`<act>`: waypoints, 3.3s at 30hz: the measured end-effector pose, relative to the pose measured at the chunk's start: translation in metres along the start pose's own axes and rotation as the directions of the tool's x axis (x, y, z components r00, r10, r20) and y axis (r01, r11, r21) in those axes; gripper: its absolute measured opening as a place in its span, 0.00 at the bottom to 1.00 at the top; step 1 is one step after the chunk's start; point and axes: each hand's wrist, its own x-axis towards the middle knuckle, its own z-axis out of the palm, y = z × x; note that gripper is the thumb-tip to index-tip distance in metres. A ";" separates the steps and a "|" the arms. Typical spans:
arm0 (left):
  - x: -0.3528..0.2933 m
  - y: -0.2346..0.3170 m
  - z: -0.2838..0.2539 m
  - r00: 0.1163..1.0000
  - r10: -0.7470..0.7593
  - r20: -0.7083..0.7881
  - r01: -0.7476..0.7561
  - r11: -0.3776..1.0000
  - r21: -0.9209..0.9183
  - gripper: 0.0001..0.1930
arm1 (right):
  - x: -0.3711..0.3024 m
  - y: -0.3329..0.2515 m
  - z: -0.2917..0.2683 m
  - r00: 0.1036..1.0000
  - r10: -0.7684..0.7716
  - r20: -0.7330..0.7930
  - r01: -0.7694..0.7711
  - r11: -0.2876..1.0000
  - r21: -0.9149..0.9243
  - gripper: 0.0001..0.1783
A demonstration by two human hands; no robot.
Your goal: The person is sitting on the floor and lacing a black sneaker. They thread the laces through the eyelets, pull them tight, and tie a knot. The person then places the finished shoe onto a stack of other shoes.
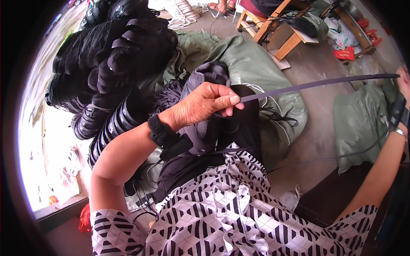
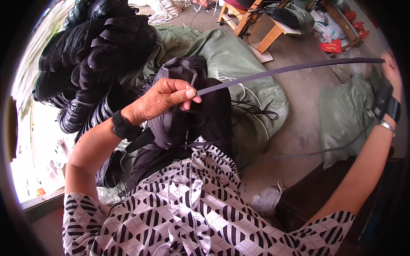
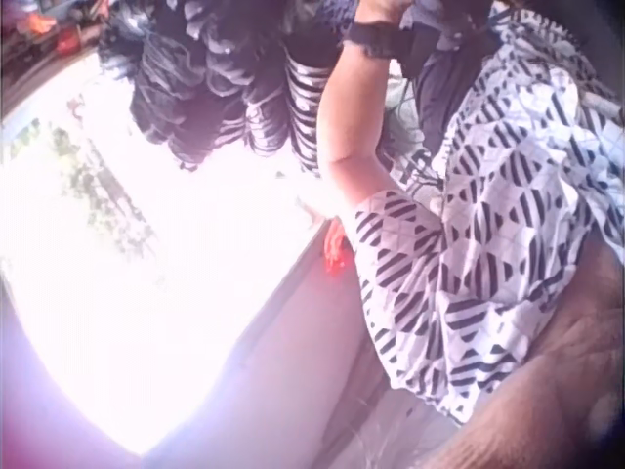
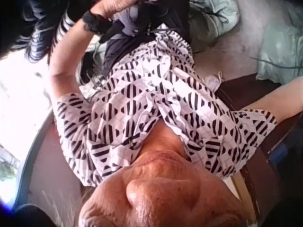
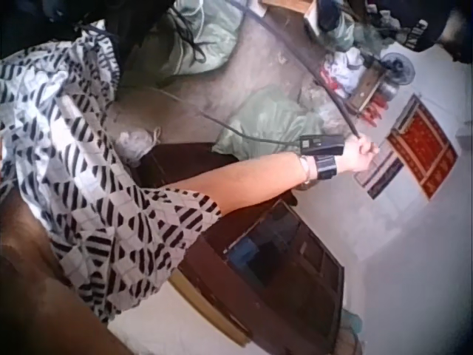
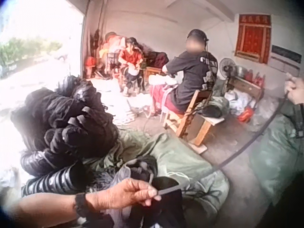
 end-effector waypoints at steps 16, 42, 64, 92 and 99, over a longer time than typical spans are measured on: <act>-0.053 -0.014 -0.020 0.882 0.215 -0.419 0.148 0.718 0.680 0.13 | -0.258 0.370 0.168 0.255 0.810 0.528 -0.502 0.577 -0.644 0.14; -0.074 -0.057 -0.001 0.887 0.336 -0.316 0.140 0.458 0.878 0.61 | -0.242 0.366 0.199 0.044 0.783 0.620 -0.470 0.564 -0.679 0.23; -0.083 -0.066 0.003 0.935 0.171 -0.311 0.199 0.470 0.860 0.63 | -0.191 0.269 0.225 0.485 0.009 0.874 -0.054 0.998 0.020 0.14; -0.104 0.015 -0.109 0.768 0.107 -0.632 -0.541 0.636 -0.550 0.11 | -0.190 0.311 0.056 0.682 0.605 0.411 -0.653 0.757 -0.032 0.10; -0.325 -0.074 -0.316 0.301 -0.263 -0.917 -0.559 0.730 -0.393 0.15 | -0.175 0.364 -0.195 0.657 0.660 -0.364 -0.750 0.619 -0.232 0.17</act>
